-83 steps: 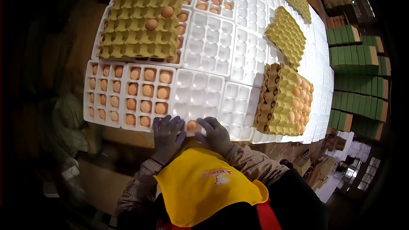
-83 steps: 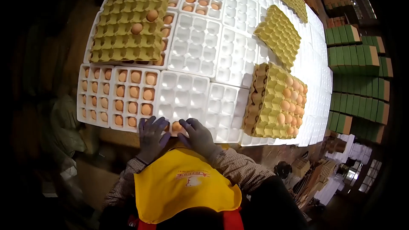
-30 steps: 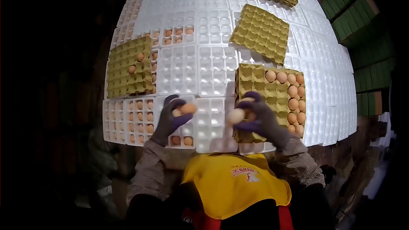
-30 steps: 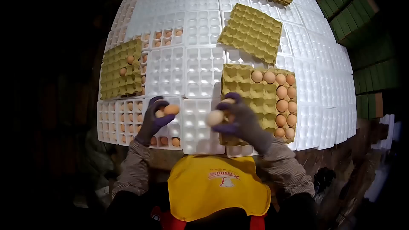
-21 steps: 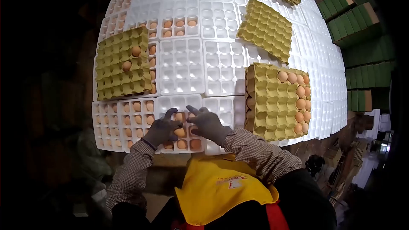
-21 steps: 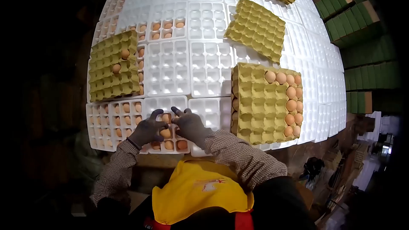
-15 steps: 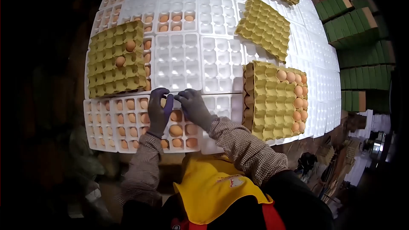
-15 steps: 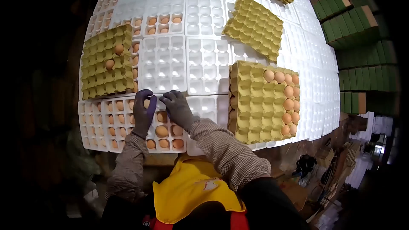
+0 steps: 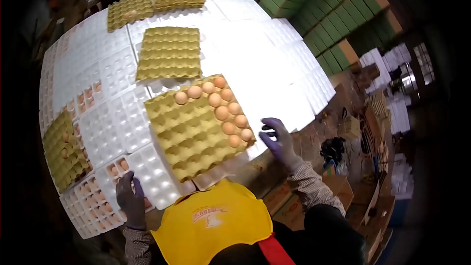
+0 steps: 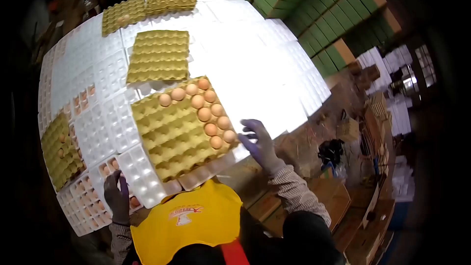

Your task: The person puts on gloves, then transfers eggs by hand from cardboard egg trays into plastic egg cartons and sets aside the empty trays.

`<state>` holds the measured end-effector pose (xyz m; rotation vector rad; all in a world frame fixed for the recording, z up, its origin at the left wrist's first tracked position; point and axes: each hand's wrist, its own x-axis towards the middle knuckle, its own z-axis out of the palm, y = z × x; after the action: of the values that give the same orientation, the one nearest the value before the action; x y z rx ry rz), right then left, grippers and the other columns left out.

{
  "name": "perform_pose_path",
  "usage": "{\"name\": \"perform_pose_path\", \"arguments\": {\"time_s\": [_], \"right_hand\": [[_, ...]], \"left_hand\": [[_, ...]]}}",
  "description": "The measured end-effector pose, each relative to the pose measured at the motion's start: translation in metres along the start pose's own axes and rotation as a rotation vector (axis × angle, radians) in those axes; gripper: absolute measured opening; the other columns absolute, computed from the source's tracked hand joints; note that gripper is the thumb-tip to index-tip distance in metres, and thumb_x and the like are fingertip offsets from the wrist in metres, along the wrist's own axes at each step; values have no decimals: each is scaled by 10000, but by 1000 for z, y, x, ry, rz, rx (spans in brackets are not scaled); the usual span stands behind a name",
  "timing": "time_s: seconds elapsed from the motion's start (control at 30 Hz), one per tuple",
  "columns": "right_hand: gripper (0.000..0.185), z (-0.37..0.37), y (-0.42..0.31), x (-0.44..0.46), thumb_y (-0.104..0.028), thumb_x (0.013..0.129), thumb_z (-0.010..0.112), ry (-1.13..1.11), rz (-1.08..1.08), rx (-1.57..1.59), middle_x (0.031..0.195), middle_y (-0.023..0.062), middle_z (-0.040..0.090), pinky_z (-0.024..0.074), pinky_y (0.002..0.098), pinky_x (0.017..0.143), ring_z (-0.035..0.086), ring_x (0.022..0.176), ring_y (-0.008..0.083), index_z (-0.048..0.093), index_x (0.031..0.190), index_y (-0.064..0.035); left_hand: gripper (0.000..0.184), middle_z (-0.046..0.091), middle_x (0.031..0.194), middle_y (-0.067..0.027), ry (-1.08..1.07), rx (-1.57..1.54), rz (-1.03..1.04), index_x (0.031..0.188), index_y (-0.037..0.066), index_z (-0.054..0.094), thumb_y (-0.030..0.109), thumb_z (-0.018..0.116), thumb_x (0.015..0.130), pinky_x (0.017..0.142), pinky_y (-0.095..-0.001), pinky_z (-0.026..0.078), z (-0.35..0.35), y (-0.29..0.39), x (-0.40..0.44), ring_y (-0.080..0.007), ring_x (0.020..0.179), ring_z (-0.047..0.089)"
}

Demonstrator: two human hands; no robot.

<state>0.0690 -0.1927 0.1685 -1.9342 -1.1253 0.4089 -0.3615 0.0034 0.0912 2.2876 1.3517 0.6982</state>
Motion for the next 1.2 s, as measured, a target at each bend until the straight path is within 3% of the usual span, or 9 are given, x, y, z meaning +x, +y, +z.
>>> {"name": "perform_pose_path", "arguments": {"time_s": [0.23,0.3,0.4,0.57,0.67,0.83,1.03,1.17,1.2], "right_hand": [[444,10,73,34,-85,771,795,-427,-547,-278,1137,118,604,585,397,794,616,1024,307,600,1169,-107],[237,-17,68,37,-120,927,702,-346,213,363,1151,77,597,574,429,944,617,1157,264,576,1115,-50],[300,-21,120,66,-350,1018,560,-39,327,1380,1118,93,606,523,518,1068,626,1125,261,581,1094,-61],[258,15,66,83,-166,856,729,-381,-544,-438,1051,73,619,581,419,682,679,888,298,573,1057,-124],[419,21,82,84,-175,807,746,-430,-595,-396,1150,83,648,583,410,715,677,869,311,585,1194,-173],[332,0,59,107,-181,873,714,-224,-308,10,1167,119,638,587,431,735,697,861,331,687,1204,-183],[541,39,52,128,-169,746,792,-433,-320,-656,1313,206,515,575,483,837,626,1040,425,648,1266,-209],[483,27,69,123,-215,762,858,-156,-306,-137,1103,128,598,572,364,763,652,930,270,660,1166,-42],[441,30,43,112,-227,861,802,-96,244,264,1041,80,625,548,282,618,641,833,170,624,1195,-2]], "left_hand": [[492,649,1153,-170,-448,215,523,1239,57,606,204,784,805,860,-436,520,169,253,43,-369,1021,619],[448,642,1128,-146,-418,35,478,1231,49,593,198,763,844,882,-430,534,162,256,46,-334,1029,632],[323,638,1030,-93,-511,-733,-78,1174,55,582,214,694,916,831,-385,559,141,253,68,-249,930,645],[428,631,1111,-81,-565,-908,-347,1244,81,575,271,733,894,843,-416,587,132,221,103,-282,982,677],[374,666,1092,-157,-405,216,222,1132,69,617,250,741,829,735,-428,547,158,269,86,-335,930,683],[235,624,1053,-189,-290,-236,-17,1050,76,642,220,677,867,736,-460,542,144,268,100,-388,858,665],[286,598,1172,-196,-300,294,186,1182,93,673,129,626,902,685,-414,584,158,282,129,-327,890,674],[271,558,1296,-211,-270,174,164,1164,82,679,179,626,916,710,-426,591,175,251,129,-327,964,667],[395,551,1281,-220,-236,-181,77,1160,52,679,282,756,848,854,-465,570,138,240,125,-372,1045,661]]}}
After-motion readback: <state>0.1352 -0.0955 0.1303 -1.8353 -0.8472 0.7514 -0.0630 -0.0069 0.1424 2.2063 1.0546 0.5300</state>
